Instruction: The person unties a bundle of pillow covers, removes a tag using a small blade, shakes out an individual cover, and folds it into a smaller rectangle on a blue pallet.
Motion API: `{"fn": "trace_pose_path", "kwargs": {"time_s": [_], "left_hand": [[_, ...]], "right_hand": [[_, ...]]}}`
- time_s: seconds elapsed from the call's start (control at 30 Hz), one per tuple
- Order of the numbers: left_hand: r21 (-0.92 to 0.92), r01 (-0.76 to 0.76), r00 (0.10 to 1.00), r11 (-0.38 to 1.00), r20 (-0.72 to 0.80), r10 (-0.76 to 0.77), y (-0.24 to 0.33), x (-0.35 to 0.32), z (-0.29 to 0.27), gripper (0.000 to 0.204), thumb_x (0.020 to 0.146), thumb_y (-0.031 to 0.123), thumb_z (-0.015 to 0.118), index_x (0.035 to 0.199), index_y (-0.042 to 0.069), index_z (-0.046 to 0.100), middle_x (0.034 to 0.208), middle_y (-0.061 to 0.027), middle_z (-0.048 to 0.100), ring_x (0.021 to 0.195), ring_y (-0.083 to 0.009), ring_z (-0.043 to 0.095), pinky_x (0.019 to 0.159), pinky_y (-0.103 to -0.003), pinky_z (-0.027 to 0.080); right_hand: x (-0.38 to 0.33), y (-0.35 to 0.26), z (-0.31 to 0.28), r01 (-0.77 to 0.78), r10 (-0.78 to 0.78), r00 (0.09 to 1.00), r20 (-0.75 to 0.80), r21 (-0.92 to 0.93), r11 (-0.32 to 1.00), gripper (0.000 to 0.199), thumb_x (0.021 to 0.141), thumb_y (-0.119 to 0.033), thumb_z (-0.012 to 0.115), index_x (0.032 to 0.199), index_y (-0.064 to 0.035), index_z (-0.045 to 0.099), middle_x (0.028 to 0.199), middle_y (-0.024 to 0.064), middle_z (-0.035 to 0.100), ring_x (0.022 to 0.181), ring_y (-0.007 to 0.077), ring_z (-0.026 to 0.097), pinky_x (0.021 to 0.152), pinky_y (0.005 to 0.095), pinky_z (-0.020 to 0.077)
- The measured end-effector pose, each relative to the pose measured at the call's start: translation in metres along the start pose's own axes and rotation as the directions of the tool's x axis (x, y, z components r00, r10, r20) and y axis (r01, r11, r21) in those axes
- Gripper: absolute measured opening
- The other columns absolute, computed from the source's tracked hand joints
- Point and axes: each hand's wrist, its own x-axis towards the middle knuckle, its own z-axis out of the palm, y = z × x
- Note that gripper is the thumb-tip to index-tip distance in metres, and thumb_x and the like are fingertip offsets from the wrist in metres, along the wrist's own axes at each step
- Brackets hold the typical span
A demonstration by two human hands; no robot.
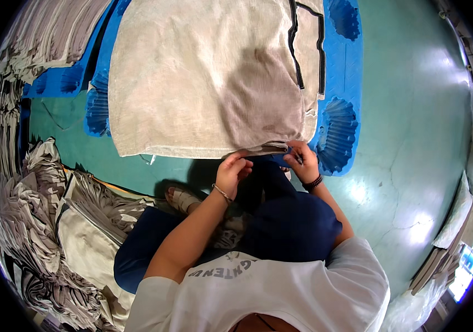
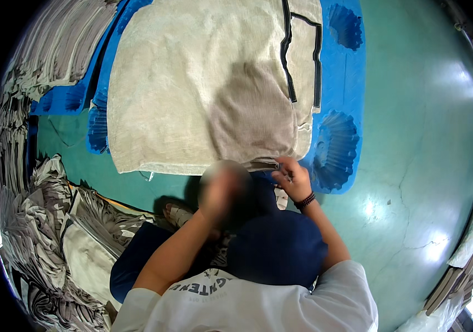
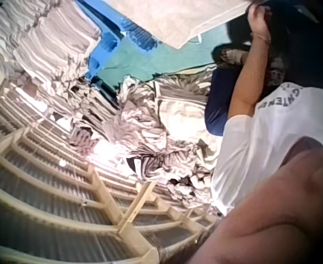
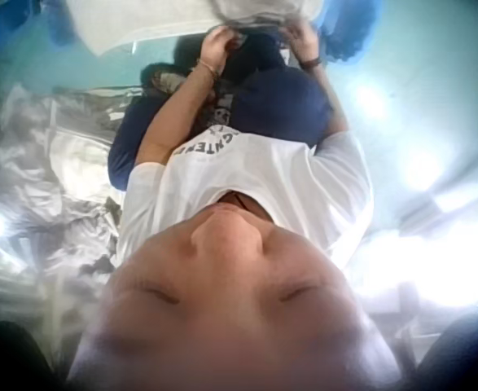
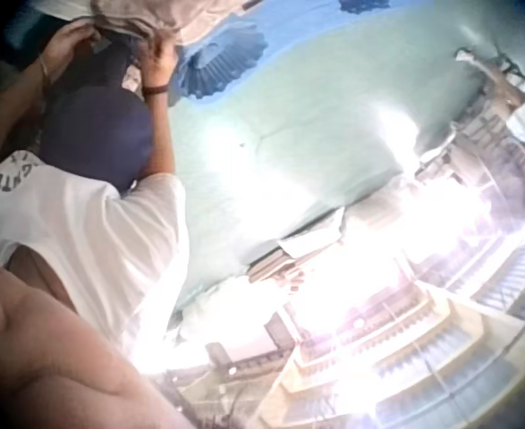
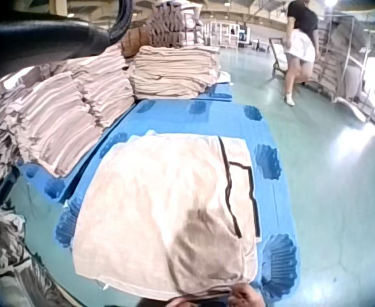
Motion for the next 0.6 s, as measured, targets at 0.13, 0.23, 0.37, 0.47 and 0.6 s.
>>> {"fn": "trace_pose_path", "kwargs": {"time_s": [0.13,0.23,0.37,0.47,0.6], "left_hand": [[-0.036,0.055,0.998,0.998,-0.024,-0.056,-0.005,0.008,-0.002,0.016,0.080,0.016,0.051,0.093,0.007,0.052,0.077,-0.0039,0.058,0.066,-0.0101,0.053,0.059,-0.021,0.041],[-0.125,0.084,0.995,0.989,-0.043,-0.090,-0.010,0.007,-0.003,0.013,0.080,0.017,0.051,0.089,0.008,0.052,0.076,-0.0033,0.058,0.065,-0.0105,0.053,0.059,-0.022,0.041],[-0.143,-0.058,0.998,0.988,-0.031,0.054,-0.008,0.006,-0.003,0.011,0.080,0.020,0.053,0.081,0.009,0.050,0.074,-0.0024,0.056,0.062,-0.0108,0.052,0.058,-0.023,0.041],[-0.285,-0.085,0.996,0.955,-0.031,0.079,-0.013,0.020,-0.013,0.015,0.080,0.022,0.054,0.076,0.010,0.048,0.071,-0.0025,0.055,0.059,-0.0110,0.051,0.056,-0.024,0.041],[-0.282,-0.143,0.989,0.949,0.004,0.150,-0.013,0.025,-0.015,0.019,0.083,0.023,0.049,0.071,0.010,0.044,0.063,-0.0028,0.050,0.054,-0.0112,0.045,0.051,-0.023,0.038]], "right_hand": [[0.021,-0.019,0.007,0.252,-0.220,0.967,0.126,-0.367,0.895,0.038,0.063,-0.012,0.066,0.100,-0.0139,0.055,0.061,0.0058,0.054,0.056,0.0207,0.055,0.052,0.0264,0.0433],[0.032,-0.018,0.006,0.417,-0.403,0.906,0.127,-0.426,0.803,0.028,0.062,-0.011,0.065,0.089,-0.0122,0.058,0.061,0.0054,0.054,0.056,0.0237,0.054,0.050,0.0315,0.0412],[0.043,-0.033,0.000,0.459,-0.454,0.886,0.097,-0.329,0.826,0.015,0.062,-0.005,0.062,0.076,-0.0085,0.058,0.058,0.0045,0.052,0.050,0.0228,0.049,0.048,0.0317,0.0371],[0.046,-0.040,-0.001,0.474,-0.457,0.881,0.126,-0.233,0.849,0.014,0.063,-0.005,0.062,0.076,-0.0084,0.058,0.058,0.0050,0.052,0.050,0.0227,0.048,0.048,0.0314,0.0369],[0.039,-0.034,0.000,0.450,-0.421,0.888,0.186,-0.158,0.879,0.012,0.065,-0.008,0.062,0.075,-0.0081,0.058,0.060,0.0061,0.053,0.052,0.0227,0.049,0.049,0.0320,0.0379]]}}
